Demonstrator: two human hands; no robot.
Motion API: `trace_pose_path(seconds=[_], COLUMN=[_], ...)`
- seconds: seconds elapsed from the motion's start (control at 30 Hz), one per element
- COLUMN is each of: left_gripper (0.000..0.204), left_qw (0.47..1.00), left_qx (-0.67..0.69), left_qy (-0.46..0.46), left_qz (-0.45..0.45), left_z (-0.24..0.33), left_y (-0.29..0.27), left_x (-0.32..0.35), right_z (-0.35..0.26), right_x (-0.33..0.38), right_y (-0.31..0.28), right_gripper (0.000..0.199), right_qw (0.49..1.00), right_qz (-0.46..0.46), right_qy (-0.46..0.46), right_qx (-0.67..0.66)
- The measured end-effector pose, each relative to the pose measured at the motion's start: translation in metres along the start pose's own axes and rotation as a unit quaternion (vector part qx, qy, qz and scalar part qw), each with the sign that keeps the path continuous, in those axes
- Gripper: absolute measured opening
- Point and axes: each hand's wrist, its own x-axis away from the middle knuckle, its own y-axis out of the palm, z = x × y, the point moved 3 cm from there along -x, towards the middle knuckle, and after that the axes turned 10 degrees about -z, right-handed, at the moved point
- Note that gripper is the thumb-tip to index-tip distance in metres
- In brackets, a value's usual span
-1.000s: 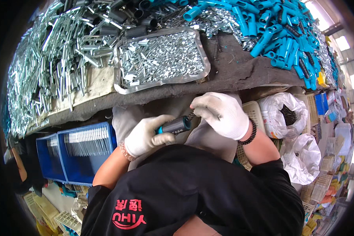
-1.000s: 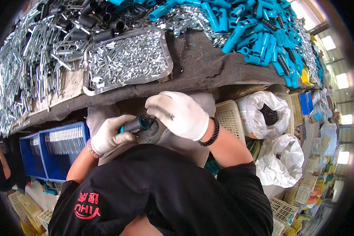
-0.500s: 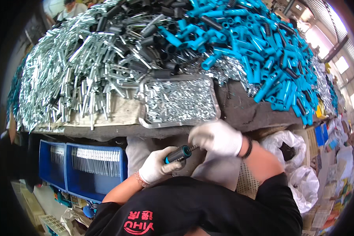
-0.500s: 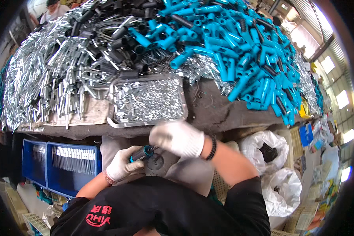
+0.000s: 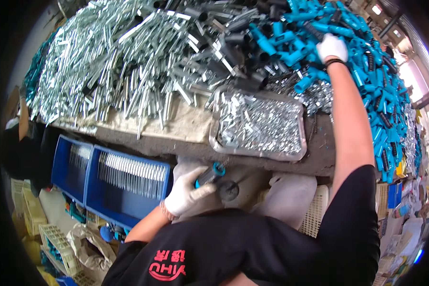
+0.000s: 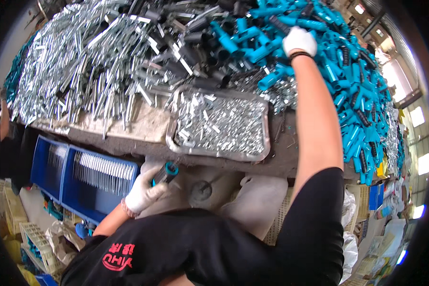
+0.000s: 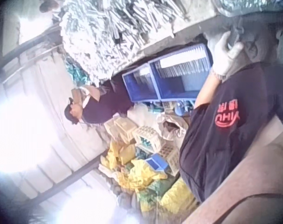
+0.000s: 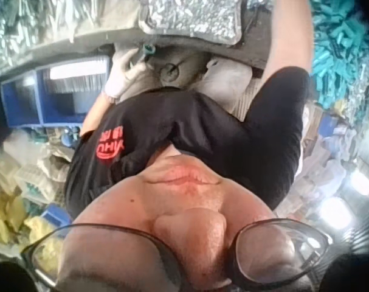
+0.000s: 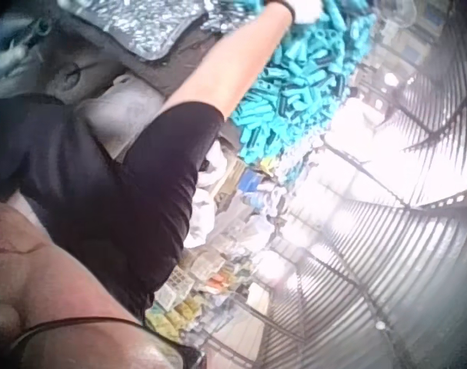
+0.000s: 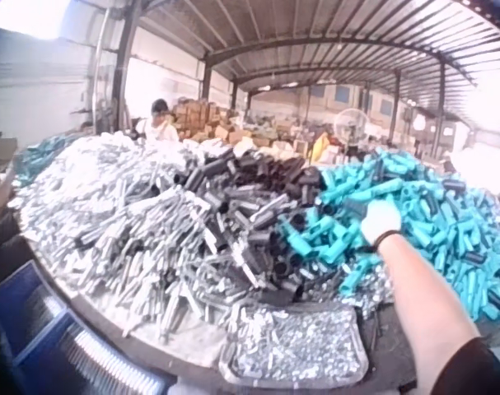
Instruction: Assembling hardware components into handheld tools in a manufacturing setting.
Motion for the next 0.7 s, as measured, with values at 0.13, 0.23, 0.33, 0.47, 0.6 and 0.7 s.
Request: trace_pose_path(seconds=[0.13, 0.23, 0.33, 0.47, 0.6, 0.7], left_gripper=[0.064, 0.062, 0.062, 0.06, 0.06, 0.068], left_qw=[0.986, 0.99, 0.99, 0.992, 0.986, 0.974], left_qx=[-0.136, -0.136, -0.132, -0.107, -0.102, -0.024], left_qy=[0.041, 0.03, 0.053, 0.026, 0.044, 0.0], left_qz=[0.085, 0.031, -0.007, -0.062, -0.121, -0.224], left_z=[0.004, 0.015, 0.017, 0.025, 0.016, 0.017], left_y=[-0.003, 0.002, 0.018, 0.041, 0.049, 0.045], left_x=[0.002, -0.007, -0.014, -0.012, 0.001, 0.01], right_z=[-0.01, -0.026, -0.046, -0.027, -0.012, 0.003], right_x=[0.127, 0.265, 0.337, 0.364, 0.381, 0.367], right_y=[-0.06, -0.056, -0.047, -0.037, -0.038, -0.041], right_gripper=[0.045, 0.046, 0.045, 0.044, 0.046, 0.047], right_qw=[0.922, 0.774, 0.641, 0.617, 0.542, 0.63], right_qz=[0.13, -0.073, -0.205, -0.237, -0.264, -0.154], right_qy=[-0.123, -0.266, -0.2, -0.173, -0.258, -0.517], right_qx=[-0.344, -0.57, -0.712, -0.73, -0.755, -0.559])
